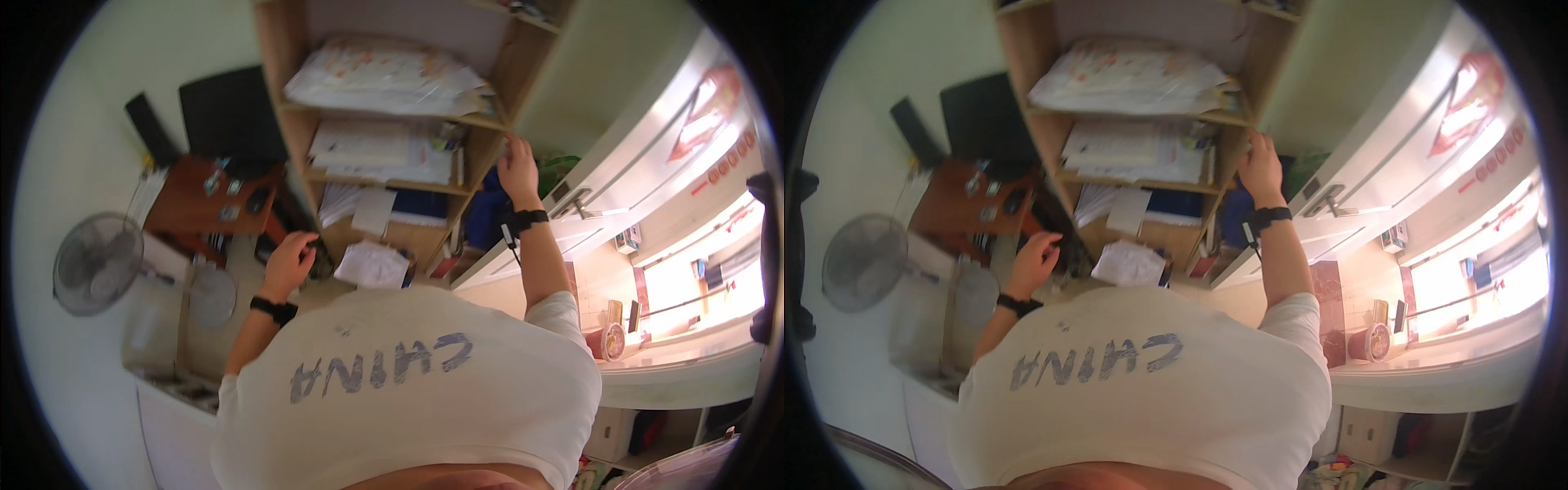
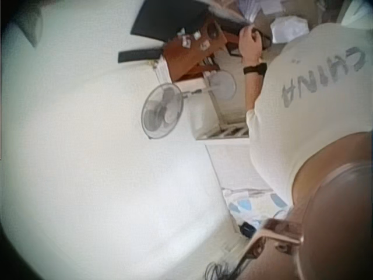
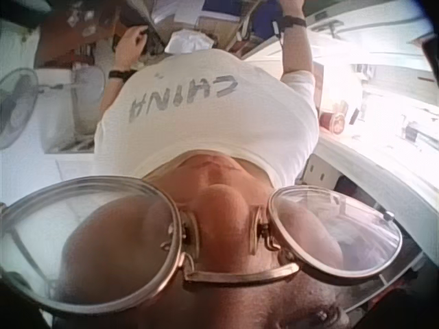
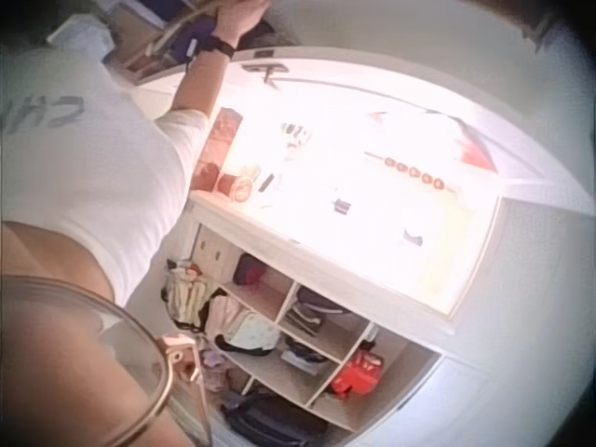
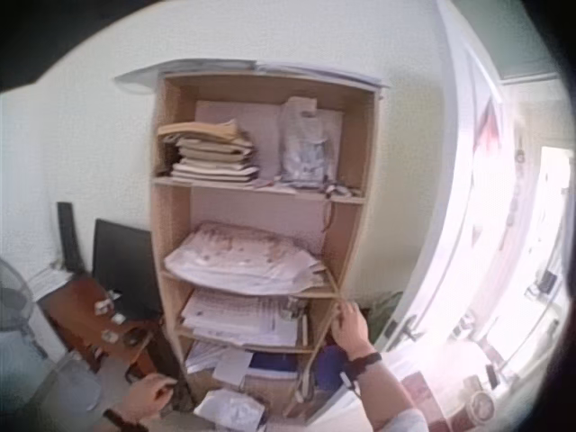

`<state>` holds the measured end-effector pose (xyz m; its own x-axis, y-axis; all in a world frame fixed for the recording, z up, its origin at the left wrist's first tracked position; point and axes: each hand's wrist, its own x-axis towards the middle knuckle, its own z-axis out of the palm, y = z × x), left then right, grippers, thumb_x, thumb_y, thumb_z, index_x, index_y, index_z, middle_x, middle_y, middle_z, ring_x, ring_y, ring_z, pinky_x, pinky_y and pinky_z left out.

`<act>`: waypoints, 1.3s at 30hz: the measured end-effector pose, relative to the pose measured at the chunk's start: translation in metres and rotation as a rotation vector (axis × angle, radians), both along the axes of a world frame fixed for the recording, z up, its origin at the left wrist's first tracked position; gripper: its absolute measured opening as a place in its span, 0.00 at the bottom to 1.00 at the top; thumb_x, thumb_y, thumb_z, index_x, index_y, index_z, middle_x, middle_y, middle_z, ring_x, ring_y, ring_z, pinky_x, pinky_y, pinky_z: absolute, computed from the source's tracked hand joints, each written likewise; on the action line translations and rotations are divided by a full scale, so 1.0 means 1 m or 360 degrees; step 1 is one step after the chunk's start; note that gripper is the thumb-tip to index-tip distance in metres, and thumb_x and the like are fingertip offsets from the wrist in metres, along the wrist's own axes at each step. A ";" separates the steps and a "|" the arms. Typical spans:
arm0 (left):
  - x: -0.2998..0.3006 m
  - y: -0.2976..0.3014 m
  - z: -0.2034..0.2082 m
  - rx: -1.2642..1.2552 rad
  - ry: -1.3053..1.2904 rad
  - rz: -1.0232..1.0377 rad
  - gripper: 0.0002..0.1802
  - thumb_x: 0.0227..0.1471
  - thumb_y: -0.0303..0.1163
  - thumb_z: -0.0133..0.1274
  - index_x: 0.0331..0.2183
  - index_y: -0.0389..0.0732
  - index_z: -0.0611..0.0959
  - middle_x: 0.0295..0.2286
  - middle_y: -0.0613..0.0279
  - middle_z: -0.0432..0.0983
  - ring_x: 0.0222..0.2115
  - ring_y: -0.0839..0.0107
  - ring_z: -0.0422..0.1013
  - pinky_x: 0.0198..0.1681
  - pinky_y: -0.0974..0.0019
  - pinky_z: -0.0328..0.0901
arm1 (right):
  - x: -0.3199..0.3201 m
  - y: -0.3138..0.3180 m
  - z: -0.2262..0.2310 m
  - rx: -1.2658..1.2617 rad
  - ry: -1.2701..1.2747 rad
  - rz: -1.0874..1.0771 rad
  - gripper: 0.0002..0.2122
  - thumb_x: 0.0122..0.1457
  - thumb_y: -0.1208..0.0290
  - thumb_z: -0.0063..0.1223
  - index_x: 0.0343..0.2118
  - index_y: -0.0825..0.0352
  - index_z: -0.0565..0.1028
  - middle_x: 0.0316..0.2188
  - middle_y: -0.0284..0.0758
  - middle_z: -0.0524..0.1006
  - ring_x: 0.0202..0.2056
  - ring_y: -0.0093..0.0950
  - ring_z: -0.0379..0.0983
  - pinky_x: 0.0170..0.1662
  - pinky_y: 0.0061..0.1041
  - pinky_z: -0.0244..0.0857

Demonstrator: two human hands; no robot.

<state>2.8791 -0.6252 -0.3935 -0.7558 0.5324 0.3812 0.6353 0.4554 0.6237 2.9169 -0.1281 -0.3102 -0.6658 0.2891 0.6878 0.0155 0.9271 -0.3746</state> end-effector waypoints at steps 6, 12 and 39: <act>-0.041 0.092 0.034 0.0038 0.0158 0.0019 0.15 0.52 0.26 0.55 0.44 0.41 0.80 0.41 0.55 0.76 0.32 0.64 0.76 0.35 0.65 0.70 | -0.081 0.093 0.051 -0.0065 0.0522 0.0125 0.09 0.52 0.83 0.43 0.36 0.68 0.72 0.39 0.42 0.74 0.39 0.44 0.72 0.41 0.36 0.68; -0.063 0.151 0.054 0.0001 0.0111 0.0048 0.15 0.52 0.26 0.55 0.44 0.38 0.80 0.41 0.55 0.77 0.34 0.63 0.76 0.36 0.64 0.70 | -0.138 0.161 0.111 -0.0472 0.0754 0.0450 0.13 0.53 0.84 0.41 0.41 0.68 0.73 0.44 0.43 0.74 0.43 0.40 0.74 0.45 0.34 0.68; -0.047 0.202 0.059 0.0144 0.0229 0.0112 0.13 0.54 0.30 0.54 0.44 0.44 0.82 0.46 0.59 0.76 0.45 0.57 0.74 0.44 0.60 0.70 | -0.329 0.259 0.165 -0.0008 0.0597 0.0740 0.27 0.66 0.57 0.41 0.65 0.62 0.57 0.67 0.41 0.55 0.70 0.40 0.40 0.66 0.58 0.40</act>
<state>2.8325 -0.4230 -0.3348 -0.7244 0.4386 0.5318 0.6893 0.4481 0.5693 2.5880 0.1312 -0.1453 -0.4351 0.0295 0.8999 -0.5255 0.8032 -0.2804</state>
